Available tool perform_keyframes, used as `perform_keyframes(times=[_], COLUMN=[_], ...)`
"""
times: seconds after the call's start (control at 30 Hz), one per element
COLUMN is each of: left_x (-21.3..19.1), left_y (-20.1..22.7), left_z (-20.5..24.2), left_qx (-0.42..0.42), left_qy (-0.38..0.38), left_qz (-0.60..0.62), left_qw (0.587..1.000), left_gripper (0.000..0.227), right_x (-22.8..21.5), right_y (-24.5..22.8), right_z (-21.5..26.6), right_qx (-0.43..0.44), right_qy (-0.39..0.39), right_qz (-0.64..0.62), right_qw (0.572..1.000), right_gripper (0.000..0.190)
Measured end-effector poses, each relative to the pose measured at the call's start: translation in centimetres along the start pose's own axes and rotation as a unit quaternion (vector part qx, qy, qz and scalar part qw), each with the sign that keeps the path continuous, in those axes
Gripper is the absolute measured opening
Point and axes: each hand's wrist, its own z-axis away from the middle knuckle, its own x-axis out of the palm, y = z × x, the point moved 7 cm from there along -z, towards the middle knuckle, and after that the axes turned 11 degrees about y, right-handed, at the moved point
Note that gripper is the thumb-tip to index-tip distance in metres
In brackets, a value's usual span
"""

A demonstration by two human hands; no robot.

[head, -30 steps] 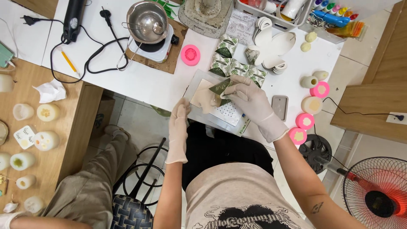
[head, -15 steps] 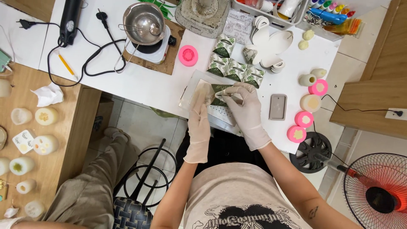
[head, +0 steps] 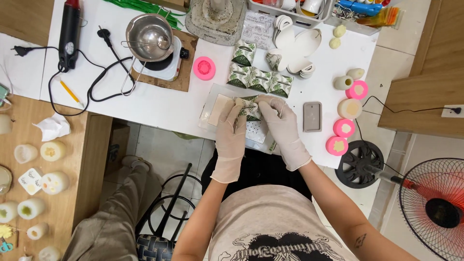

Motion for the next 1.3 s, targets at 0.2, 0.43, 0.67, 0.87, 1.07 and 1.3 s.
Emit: perform_keyframes(times=[0.2,0.43,0.67,0.87,1.07,1.3], left_x=[0.2,0.1,-0.3,-0.4,-0.1,0.9], left_y=[-0.5,0.5,2.0,1.3,-0.7,0.9], left_z=[-0.2,-0.7,-1.1,-1.3,-1.2,-1.5], left_qx=[-0.013,-0.006,0.037,0.008,-0.035,0.001], left_qy=[-0.004,0.009,-0.009,-0.043,-0.066,-0.104], left_qz=[-0.026,-0.097,-0.152,-0.09,-0.061,-0.035], left_qw=[1.0,0.995,0.988,0.995,0.995,0.994], left_gripper=[0.042,0.036,0.042,0.043,0.059,0.065], right_x=[-0.1,-0.4,0.1,0.5,0.8,-8.1], right_y=[0.2,1.3,1.4,0.2,-2.5,-3.8], right_z=[-0.3,0.0,0.5,1.2,1.6,0.1], right_qx=[0.006,0.029,0.042,-0.036,-0.146,-0.051], right_qy=[0.051,0.057,0.082,0.009,0.006,0.134], right_qz=[0.037,0.013,0.029,0.015,0.215,0.168], right_qw=[0.998,0.998,0.995,0.999,0.966,0.975], right_gripper=[0.016,0.023,0.022,0.027,0.026,0.022])
